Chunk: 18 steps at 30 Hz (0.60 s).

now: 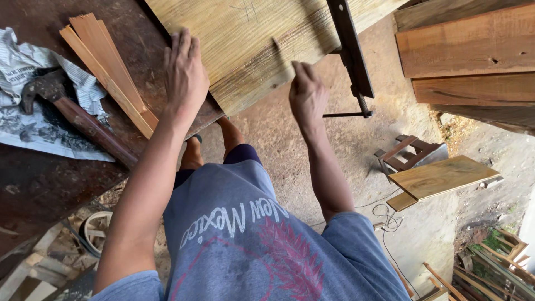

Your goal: The person applies pink glue to the edge of a wooden plank using a small brush, then paints a separate plank with a dark finish using a paintbrush. They align and press two planks together, place a small wooden wedge between them, and secure the assembly with a metal bar clamp.

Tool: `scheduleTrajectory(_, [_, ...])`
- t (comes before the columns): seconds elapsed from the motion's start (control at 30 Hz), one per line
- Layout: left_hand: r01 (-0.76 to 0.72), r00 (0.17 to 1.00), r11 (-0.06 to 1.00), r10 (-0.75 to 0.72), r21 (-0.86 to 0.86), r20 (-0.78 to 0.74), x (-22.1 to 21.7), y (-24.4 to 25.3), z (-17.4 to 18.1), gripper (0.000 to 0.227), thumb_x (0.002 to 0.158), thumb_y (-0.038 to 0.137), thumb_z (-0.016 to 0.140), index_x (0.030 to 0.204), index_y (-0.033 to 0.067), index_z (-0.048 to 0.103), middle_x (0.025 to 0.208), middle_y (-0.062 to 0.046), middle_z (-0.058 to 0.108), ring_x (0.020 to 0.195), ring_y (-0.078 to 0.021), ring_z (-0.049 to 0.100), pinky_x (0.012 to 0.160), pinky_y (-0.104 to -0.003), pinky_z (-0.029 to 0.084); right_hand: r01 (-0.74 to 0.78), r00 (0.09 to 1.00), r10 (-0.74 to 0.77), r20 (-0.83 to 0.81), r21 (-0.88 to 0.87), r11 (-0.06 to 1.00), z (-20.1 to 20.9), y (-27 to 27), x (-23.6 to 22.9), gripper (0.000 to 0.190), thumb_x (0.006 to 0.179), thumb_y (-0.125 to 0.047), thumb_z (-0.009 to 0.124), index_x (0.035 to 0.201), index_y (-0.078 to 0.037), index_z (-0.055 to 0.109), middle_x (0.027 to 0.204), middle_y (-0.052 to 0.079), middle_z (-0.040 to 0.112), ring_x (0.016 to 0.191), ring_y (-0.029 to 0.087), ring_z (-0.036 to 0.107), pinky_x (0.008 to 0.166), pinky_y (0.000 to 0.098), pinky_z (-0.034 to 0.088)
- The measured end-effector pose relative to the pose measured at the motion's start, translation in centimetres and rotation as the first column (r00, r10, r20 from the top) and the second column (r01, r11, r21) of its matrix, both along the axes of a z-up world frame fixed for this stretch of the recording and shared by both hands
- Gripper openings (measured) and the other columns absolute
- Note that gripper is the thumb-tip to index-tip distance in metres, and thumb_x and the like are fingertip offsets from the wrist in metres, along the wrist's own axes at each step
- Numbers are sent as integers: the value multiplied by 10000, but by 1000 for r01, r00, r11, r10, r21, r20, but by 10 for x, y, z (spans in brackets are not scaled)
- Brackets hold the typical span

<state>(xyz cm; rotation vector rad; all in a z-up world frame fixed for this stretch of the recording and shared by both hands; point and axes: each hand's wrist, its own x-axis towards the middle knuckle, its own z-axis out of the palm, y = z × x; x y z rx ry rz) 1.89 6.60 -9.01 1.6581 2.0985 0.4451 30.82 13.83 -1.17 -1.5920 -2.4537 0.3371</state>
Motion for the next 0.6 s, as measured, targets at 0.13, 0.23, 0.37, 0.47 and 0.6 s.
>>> scheduleTrajectory(0.13, [-26,999,999,26,19,-30,2,-3,-7,470,951,-56,625,1419,-71,586,1550,-273,473,1453,-428,429,1181,-645,278,-137,985,140,-105,41,990,11,0,2,329,958,51,618,1237,-79,734,1138,80,746,725,128,681,564,281,504])
scheduleTrajectory(0.23, [-54,998,996,55,78,-5,-3,-6,-10,408,963,-74,631,1368,-34,653,1501,-227,547,1415,-392,486,1149,-669,282,-85,990,90,-108,48,995,11,17,9,315,988,75,600,1232,-61,745,1074,103,752,573,56,586,400,231,423])
scheduleTrajectory(0.37, [-94,996,984,93,148,9,-7,-8,-15,371,989,-102,616,1335,8,691,1457,-171,614,1392,-343,547,1149,-679,295,-184,978,186,-95,33,982,6,18,3,292,972,78,592,1188,-24,759,1005,142,763,467,48,489,333,210,350])
scheduleTrajectory(0.47, [-112,994,975,112,194,8,-5,-11,-15,385,985,-136,598,1321,10,716,1451,-173,626,1389,-337,551,1153,-672,308,-324,938,326,-116,30,945,5,19,1,297,1010,95,563,1155,-51,776,983,120,773,426,41,430,318,197,326])
scheduleTrajectory(0.6, [-130,991,971,119,202,68,-7,-12,-11,327,1011,-121,594,1256,30,748,1409,-159,660,1356,-322,583,1138,-664,321,-254,966,258,-17,130,958,5,62,22,292,1031,70,543,1176,-57,761,1059,110,771,575,60,564,415,207,422])
